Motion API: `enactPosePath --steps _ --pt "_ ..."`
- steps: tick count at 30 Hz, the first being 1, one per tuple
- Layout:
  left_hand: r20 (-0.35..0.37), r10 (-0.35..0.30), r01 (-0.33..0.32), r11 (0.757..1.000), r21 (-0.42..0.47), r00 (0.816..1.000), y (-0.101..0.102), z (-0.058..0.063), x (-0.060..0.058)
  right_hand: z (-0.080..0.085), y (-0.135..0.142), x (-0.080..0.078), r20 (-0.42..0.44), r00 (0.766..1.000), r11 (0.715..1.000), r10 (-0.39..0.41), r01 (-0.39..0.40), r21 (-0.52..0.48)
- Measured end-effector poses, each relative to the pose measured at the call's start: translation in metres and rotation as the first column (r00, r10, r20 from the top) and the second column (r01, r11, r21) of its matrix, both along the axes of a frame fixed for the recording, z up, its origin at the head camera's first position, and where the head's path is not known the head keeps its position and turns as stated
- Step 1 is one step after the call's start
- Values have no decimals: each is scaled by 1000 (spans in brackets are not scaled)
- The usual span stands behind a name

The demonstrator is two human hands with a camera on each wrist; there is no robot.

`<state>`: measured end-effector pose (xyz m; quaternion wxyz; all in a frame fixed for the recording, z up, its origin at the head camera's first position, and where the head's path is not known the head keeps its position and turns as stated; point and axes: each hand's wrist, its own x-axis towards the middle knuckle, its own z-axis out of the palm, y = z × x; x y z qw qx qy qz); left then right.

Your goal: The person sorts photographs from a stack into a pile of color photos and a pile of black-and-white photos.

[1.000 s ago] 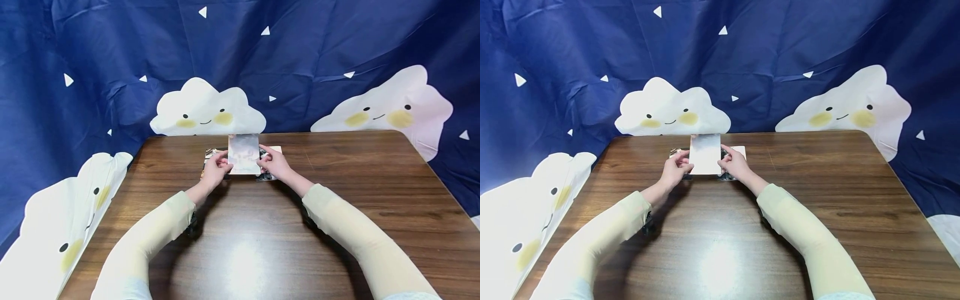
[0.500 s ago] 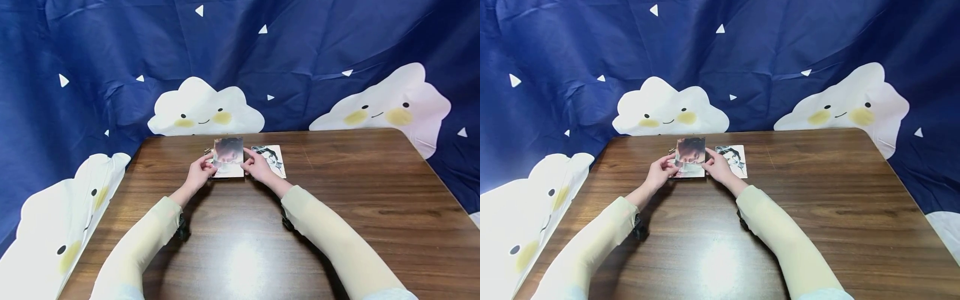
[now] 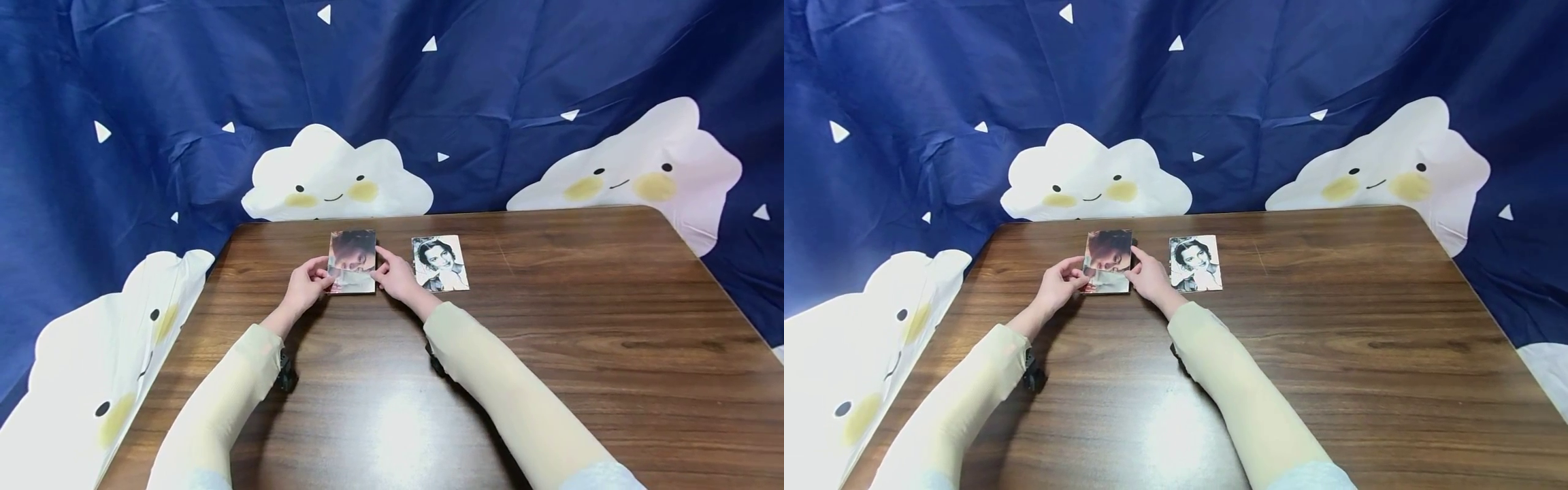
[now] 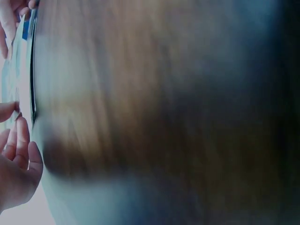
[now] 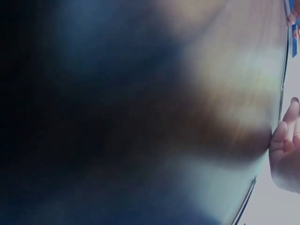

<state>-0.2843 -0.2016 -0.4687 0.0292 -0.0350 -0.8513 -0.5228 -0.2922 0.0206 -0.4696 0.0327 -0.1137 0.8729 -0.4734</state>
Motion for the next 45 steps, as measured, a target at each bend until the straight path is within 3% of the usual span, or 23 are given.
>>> enactPosePath --steps 5,11,18,23,27,30,40,45 --pt "3 -9 9 1000 -30 1000 -2 -3 -4 1 -3 -1 13 1000 994 -14 12 105" --pt "24 -16 19 991 -130 1000 1 -6 -5 -2 -5 -4 26 999 974 -37 30 226" --pt "7 -10 11 985 -173 1000 4 -5 -6 -5 -6 -5 17 999 981 -49 45 188" --pt "2 -31 31 987 -156 1000 1 -8 -9 -3 -6 -5 21 999 977 -41 36 211" --pt "-43 -64 58 988 -145 997 -3 -13 -11 -1 -6 -5 -9 1000 971 -19 20 239" --pt "-47 -50 42 986 -162 998 -3 -11 -10 -2 -7 -5 -38 999 970 -6 15 243" --pt "15 16 -12 977 -213 1000 4 -6 -6 -3 -5 -4 -46 997 986 -64 70 150" --pt "25 -36 41 977 -211 999 2 -5 -4 -4 -6 -6 -36 995 991 -96 99 94"
